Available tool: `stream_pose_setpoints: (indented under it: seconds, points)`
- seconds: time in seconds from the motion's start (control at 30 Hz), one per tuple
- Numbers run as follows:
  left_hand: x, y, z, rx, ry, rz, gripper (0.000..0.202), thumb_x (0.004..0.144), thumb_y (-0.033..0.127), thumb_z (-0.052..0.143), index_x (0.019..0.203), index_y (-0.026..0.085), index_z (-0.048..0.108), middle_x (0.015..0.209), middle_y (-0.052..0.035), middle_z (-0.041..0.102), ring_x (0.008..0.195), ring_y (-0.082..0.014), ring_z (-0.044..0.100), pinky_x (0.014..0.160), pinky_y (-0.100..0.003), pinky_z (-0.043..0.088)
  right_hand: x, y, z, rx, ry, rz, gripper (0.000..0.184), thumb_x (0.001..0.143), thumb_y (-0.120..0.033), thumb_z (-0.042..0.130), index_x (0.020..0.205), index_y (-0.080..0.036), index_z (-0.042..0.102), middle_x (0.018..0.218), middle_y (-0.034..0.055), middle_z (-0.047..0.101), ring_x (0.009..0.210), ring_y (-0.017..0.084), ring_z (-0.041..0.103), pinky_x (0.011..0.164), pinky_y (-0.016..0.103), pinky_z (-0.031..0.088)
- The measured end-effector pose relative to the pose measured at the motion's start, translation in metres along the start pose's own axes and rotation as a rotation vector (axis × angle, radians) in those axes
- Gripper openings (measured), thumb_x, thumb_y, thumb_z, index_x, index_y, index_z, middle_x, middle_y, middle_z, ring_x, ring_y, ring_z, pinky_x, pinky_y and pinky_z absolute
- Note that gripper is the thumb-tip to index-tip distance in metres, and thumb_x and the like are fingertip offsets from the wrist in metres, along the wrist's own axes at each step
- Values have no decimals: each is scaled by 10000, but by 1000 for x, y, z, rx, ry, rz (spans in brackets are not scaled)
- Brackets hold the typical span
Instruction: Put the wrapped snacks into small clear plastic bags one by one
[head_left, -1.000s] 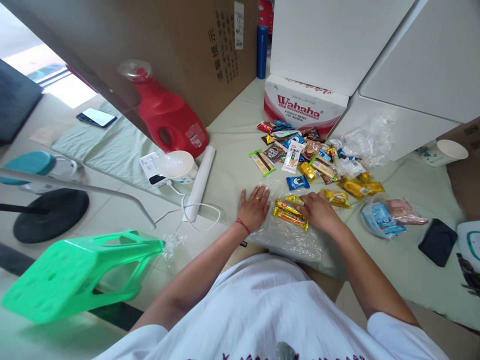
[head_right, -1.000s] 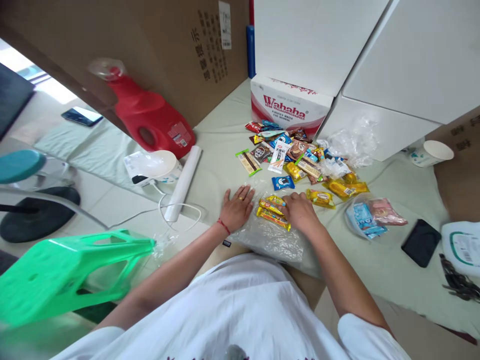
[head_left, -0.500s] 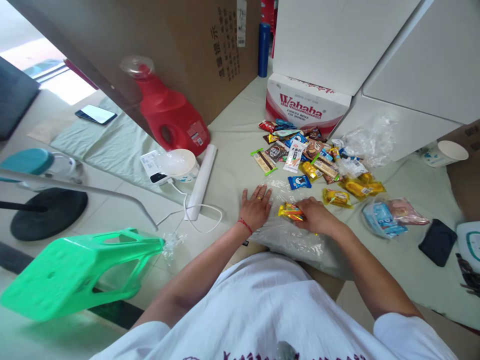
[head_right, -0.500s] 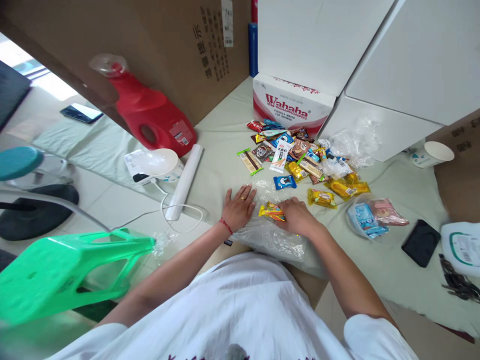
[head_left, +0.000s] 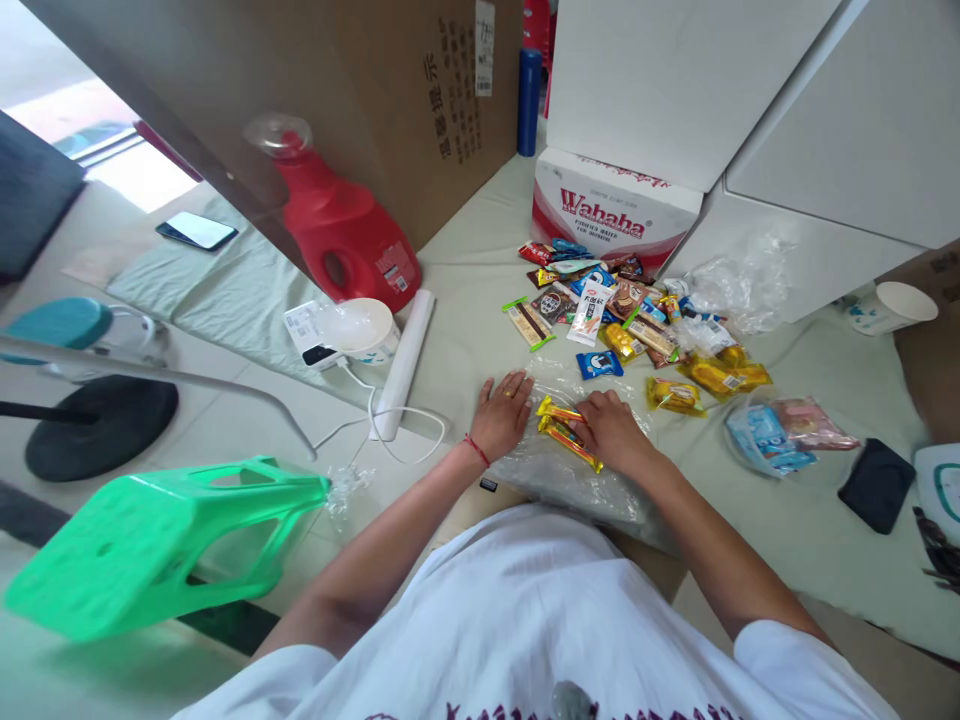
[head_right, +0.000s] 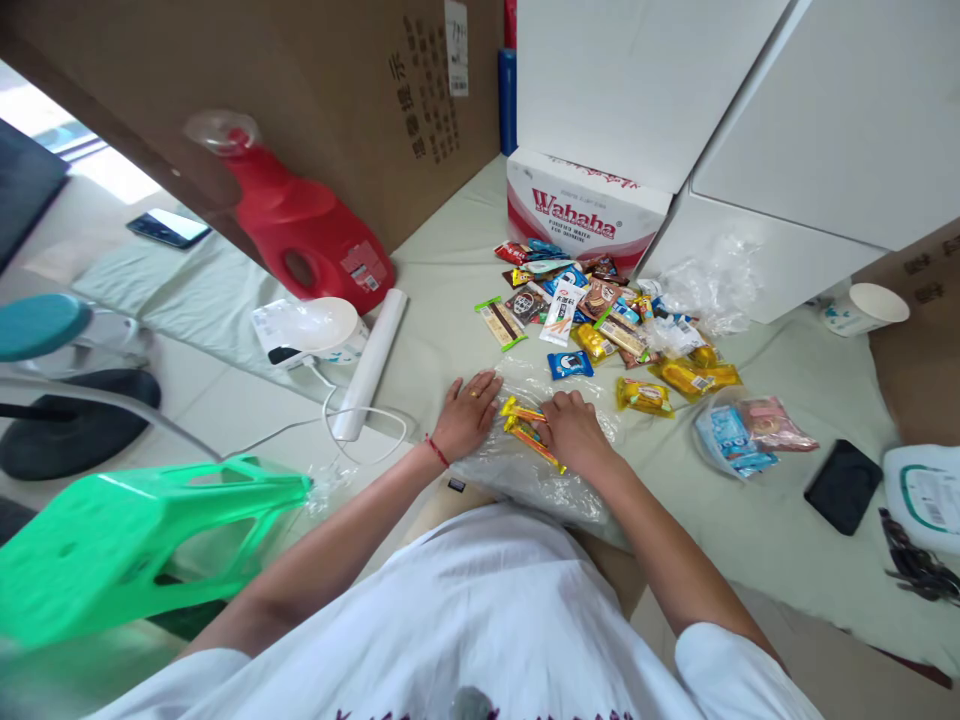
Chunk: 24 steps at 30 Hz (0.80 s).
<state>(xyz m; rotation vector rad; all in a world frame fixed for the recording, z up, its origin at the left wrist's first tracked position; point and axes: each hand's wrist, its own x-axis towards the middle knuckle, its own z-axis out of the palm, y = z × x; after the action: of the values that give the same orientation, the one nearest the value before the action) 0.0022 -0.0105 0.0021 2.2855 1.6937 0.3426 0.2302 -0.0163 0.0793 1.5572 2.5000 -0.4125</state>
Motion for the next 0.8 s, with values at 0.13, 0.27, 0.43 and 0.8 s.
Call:
stream_pose_setpoints:
  seconds: [0.13, 0.27, 0.43, 0.8]
  points:
    - [0, 0, 0, -15, 11, -16, 523, 1056, 309, 303, 1542, 206, 466, 1645, -117, 427, 1538, -260, 370, 1256, -565, 251, -12, -9, 5, -30, 105, 57, 375, 1081, -434, 398, 1152, -187, 672, 1150, 143, 623, 1109, 299, 490, 875, 398, 386]
    - [3, -5, -6, -65, 62, -4, 496, 1045, 295, 332, 1490, 184, 520, 1633, -130, 444, 1532, -277, 375, 1229, -548, 332, -18, -10, 15, -13, 145, 34, 394, 1047, -407, 486, 1366, -205, 598, 1300, 164, 593, 1159, 328, 476, 930, 445, 401]
    - [-24, -23, -20, -130, 264, 132, 406, 1004, 274, 423, 1347, 185, 621, 1520, -155, 558, 1535, -303, 366, 1234, -574, 362, -61, 14, 24, 228, 311, -146, 342, 1052, -357, 460, 1286, -186, 642, 1194, 151, 641, 1087, 283, 554, 959, 441, 476]
    - [-79, -67, -3, -131, -82, 737, 310, 1008, 212, 535, 1263, 325, 671, 1441, -94, 642, 1486, -253, 469, 1250, -544, 366, -126, 45, 115, 160, 329, -315, 341, 1020, -152, 448, 1230, -237, 702, 1307, 138, 682, 1198, 274, 605, 1002, 512, 529]
